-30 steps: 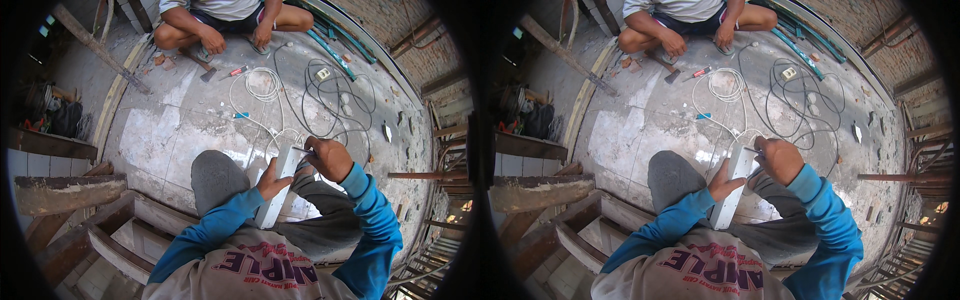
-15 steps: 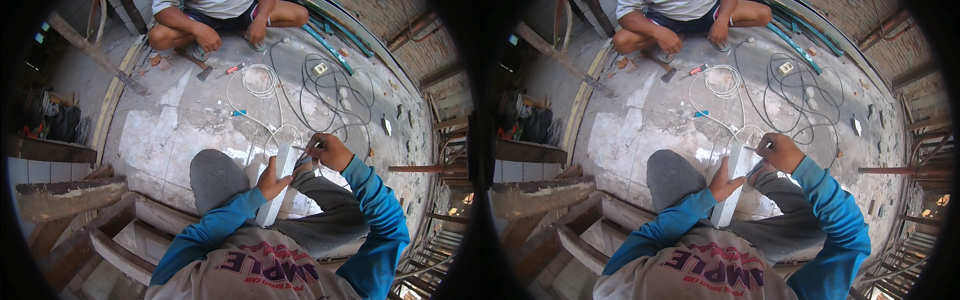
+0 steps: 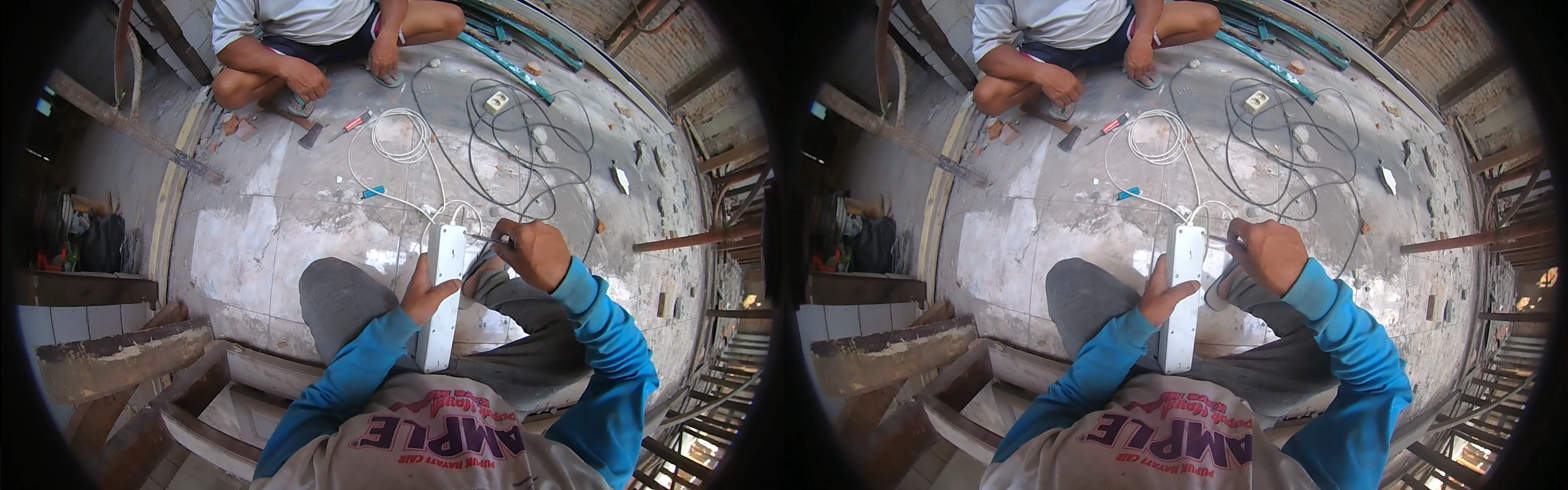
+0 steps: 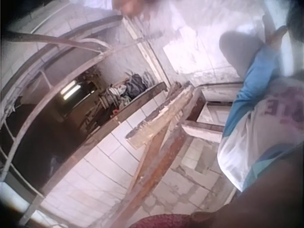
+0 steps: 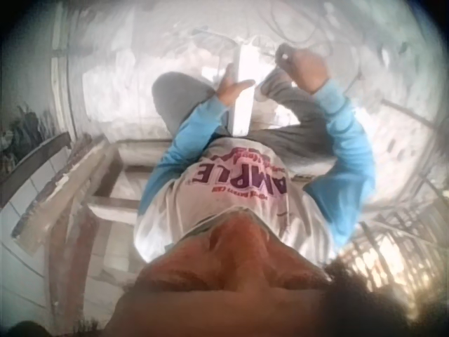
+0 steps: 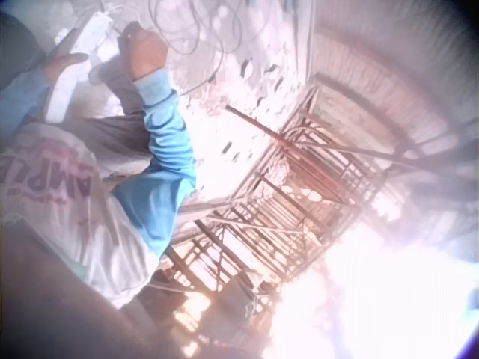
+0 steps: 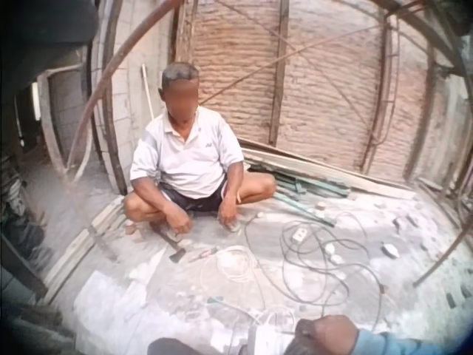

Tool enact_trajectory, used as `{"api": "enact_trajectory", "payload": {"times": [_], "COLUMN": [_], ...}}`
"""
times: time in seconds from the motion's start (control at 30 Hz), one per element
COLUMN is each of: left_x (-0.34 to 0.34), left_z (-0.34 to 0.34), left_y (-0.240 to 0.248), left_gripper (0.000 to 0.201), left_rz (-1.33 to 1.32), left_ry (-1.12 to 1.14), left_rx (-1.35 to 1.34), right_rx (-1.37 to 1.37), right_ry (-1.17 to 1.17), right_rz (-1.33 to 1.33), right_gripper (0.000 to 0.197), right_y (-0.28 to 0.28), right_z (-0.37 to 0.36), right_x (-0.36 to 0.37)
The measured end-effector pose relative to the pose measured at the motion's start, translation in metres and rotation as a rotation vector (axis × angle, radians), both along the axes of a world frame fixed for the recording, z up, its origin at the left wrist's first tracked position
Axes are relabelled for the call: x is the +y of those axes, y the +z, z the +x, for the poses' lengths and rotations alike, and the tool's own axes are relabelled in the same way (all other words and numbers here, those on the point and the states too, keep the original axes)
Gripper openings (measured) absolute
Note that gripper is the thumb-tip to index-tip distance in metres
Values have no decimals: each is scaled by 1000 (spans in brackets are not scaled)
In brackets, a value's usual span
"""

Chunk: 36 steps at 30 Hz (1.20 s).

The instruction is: The person wires a power strip by opening the casing and connecting wires to the internal terminals.

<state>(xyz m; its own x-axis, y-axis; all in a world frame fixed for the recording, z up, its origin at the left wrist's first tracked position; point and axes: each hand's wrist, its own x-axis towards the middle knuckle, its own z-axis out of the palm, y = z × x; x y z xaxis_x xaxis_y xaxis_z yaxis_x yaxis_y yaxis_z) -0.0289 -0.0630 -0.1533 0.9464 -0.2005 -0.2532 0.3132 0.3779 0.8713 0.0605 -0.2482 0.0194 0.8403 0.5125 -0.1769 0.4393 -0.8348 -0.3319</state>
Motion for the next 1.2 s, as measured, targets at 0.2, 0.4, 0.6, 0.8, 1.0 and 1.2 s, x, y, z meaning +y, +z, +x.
{"api": "enact_trajectory", "payload": {"times": [0.2, 0.4, 0.6, 0.8, 1.0, 1.2], "left_x": [-1, -2, -3, -4, -2, -3], "left_z": [1, 1, 0, -1, 1, 1], "left_y": [6, 5, -1, -5, 7, -3], "left_gripper": [57, 57, 57, 56, 56, 58], "left_rz": [-15, 38, 89, 114, 149, 122], "left_ry": [-24, -40, -33, 4, -14, 3], "left_rx": [8, -25, -72, -71, -51, -112], "right_rx": [-25, -153, -194, -57, 3, -121], "right_ry": [-20, 63, 145, -11, 54, 26], "right_rz": [-13, -14, -182, -67, -214, 37], "right_gripper": [16, 16, 19, 30, 28, 22], "right_y": [-6, -14, -20, -25, -10, -32], "right_z": [-6, -4, -10, 2, 8, 6], "right_x": [-4, -9, 6, 3, 7, -7]}}
